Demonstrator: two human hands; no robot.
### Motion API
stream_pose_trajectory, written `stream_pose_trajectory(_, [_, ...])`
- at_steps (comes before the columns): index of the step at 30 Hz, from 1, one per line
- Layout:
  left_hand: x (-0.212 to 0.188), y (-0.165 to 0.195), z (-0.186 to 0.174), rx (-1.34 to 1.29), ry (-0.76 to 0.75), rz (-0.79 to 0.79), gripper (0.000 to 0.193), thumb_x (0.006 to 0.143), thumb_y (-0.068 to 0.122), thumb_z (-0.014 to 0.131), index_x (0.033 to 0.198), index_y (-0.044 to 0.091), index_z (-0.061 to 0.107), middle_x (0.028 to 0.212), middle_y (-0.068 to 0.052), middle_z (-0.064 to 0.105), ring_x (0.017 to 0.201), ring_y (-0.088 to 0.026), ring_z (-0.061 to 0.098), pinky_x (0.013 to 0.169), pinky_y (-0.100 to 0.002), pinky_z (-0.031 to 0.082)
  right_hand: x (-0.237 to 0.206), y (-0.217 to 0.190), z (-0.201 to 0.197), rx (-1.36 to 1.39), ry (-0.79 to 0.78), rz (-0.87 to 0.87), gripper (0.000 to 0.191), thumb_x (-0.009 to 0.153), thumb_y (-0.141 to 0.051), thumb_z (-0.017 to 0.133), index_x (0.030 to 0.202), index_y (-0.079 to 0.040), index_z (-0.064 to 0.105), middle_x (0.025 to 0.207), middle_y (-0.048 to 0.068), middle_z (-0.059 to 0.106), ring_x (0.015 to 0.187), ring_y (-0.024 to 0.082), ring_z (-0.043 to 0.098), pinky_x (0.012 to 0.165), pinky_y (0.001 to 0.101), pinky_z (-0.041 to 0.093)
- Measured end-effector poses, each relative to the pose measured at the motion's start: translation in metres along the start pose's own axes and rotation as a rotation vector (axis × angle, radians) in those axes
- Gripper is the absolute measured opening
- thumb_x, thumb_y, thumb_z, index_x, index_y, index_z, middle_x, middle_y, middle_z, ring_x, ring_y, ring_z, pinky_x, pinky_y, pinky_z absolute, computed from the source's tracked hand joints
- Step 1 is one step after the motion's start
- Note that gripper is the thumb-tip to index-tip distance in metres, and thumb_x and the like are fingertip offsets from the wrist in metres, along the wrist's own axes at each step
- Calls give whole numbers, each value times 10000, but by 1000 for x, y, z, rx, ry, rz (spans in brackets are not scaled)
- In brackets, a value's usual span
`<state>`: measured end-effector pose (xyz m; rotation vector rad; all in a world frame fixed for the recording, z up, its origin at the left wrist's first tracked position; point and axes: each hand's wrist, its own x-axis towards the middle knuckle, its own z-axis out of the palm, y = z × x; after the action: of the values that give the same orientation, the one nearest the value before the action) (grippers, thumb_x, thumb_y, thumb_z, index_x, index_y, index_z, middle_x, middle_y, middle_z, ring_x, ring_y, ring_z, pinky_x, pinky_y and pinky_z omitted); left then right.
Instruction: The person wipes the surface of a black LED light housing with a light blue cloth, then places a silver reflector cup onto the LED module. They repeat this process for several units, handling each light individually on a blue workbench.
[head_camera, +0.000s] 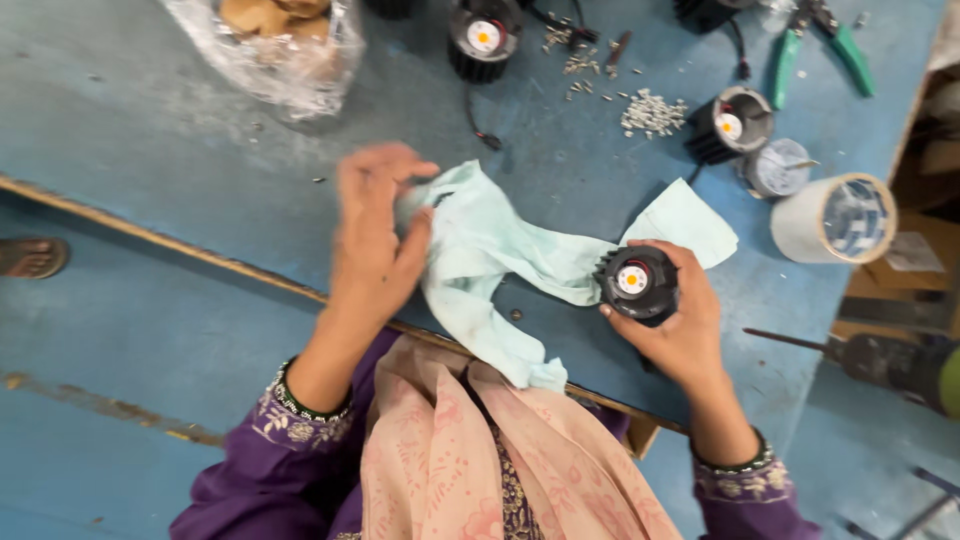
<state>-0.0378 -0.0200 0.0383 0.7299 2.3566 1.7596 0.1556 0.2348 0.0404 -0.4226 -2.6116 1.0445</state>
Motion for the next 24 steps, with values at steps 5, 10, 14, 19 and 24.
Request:
stream_pose_trajectory(5, [-3,24,22,316,-113,530,261,921,125,718,1173,193,706,1245,-21,618,1193,-263,543,997,-461,362,-13,4,7,-35,65,13,685,702,-127,896,1300,-37,576,1247,130,659,1145,262,669,1004,354,523])
stream_pose_trajectory(10, [-17,17,45,355,-468,526,241,852,172,720,1090,192,757,1071,-15,622,1103,-253,543,936,-444,369,-14,6,6,2,68,53,723,700,-150,895,1321,-26,546,1258,115,672,1148,242,670,1015,348,517])
stream_pose_trajectory(14, [-23,2,32,294,-519,481,128,856,231,745,973,185,764,1032,-6,615,1096,-249,544,973,-446,367,-10,3,5,14,67,126,719,681,-136,908,1308,-33,569,1202,98,688,1108,203,673,994,335,528])
stream_pose_trajectory(19, [-24,-2,19,294,-513,519,171,854,267,737,985,159,758,1024,-1,627,1118,-240,552,1013,-449,359,1,-7,3,126,78,95,762,704,-133,906,1365,-31,543,1255,78,673,1128,161,646,1005,306,526])
stream_pose_trajectory(24, [-18,-4,18,278,-518,518,165,888,274,724,993,149,749,1033,12,656,1120,-202,579,1056,-447,353,15,-12,30,-24,-78,-57,799,622,-224,932,1299,-43,550,1234,132,660,1133,282,615,985,399,499])
